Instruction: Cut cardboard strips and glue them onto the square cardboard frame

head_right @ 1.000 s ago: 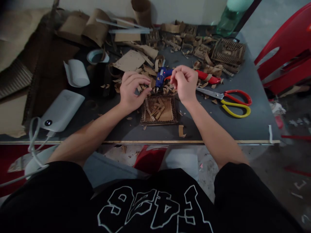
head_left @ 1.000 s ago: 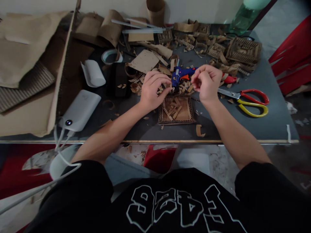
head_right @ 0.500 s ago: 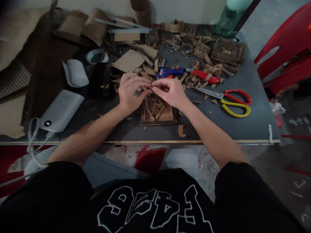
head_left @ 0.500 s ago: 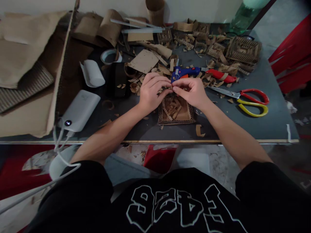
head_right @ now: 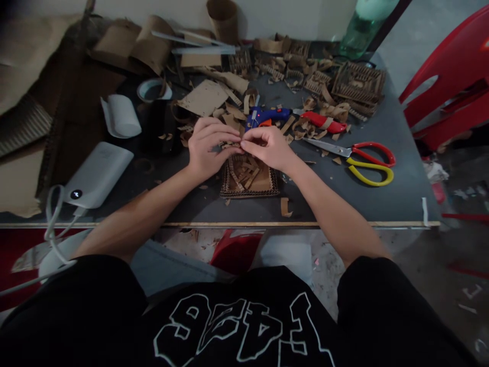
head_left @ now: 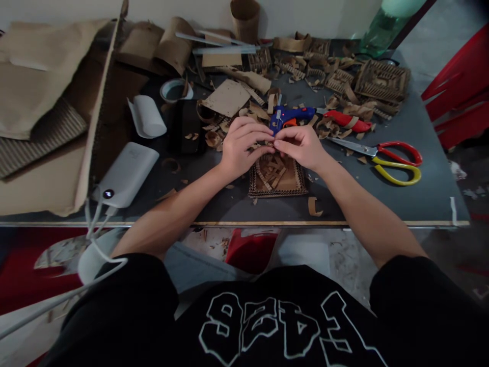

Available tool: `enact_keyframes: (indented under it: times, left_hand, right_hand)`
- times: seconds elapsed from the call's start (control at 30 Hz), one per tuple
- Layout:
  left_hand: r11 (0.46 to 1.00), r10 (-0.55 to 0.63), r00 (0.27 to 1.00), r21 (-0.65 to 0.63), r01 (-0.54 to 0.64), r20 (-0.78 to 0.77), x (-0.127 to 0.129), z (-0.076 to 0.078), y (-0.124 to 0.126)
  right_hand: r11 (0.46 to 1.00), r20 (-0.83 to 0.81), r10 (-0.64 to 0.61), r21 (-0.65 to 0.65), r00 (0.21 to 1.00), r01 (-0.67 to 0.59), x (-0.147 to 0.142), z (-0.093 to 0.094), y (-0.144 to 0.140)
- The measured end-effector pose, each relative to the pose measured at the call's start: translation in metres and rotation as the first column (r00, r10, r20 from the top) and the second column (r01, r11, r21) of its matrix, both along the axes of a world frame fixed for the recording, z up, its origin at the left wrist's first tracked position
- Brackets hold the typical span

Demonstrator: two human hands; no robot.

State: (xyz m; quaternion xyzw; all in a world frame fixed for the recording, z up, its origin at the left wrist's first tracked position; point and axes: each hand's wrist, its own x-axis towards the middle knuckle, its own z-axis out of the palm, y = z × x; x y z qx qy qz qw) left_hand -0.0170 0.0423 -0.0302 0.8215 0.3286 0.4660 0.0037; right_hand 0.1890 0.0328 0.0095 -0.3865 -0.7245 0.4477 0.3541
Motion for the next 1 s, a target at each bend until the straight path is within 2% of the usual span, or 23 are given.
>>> enact_keyframes:
  times: [0.17, 0.33, 0.47, 0.63, 1.0]
  left_hand:
    - [1.000, -0.019, 0.994, -0.019, 0.021, 0.108, 0.000, 0.001, -0.002]
    - [0.998, -0.019, 0.985, -0.059, 0.029, 0.171, -0.003, -0.004, 0.002]
    - [0.997, -0.024, 0.982, -0.065, 0.037, 0.189, -0.003, -0.006, 0.005]
    - [0.998, -0.021, 0.985, -0.052, 0.031, 0.174, 0.000, -0.007, 0.005]
    - [0.996, -0.013, 0.981, -0.087, 0.030, 0.191, 0.001, -0.010, 0.005]
  right_hand:
    - [0.986, -0.016, -0.077, 0.145, 0.997, 0.079, 0.001, -0.003, -0.003]
    - [0.931, -0.025, -0.107, 0.348, 0.994, 0.109, 0.001, -0.011, -0.003]
    - [0.885, -0.037, -0.149, 0.441, 0.988, 0.150, 0.000, -0.015, 0.000]
    - [0.836, -0.103, -0.203, 0.499, 0.974, 0.227, -0.001, -0.016, 0.000]
    - [0.822, -0.070, -0.210, 0.527, 0.975, 0.215, -0.003, -0.019, 0.000]
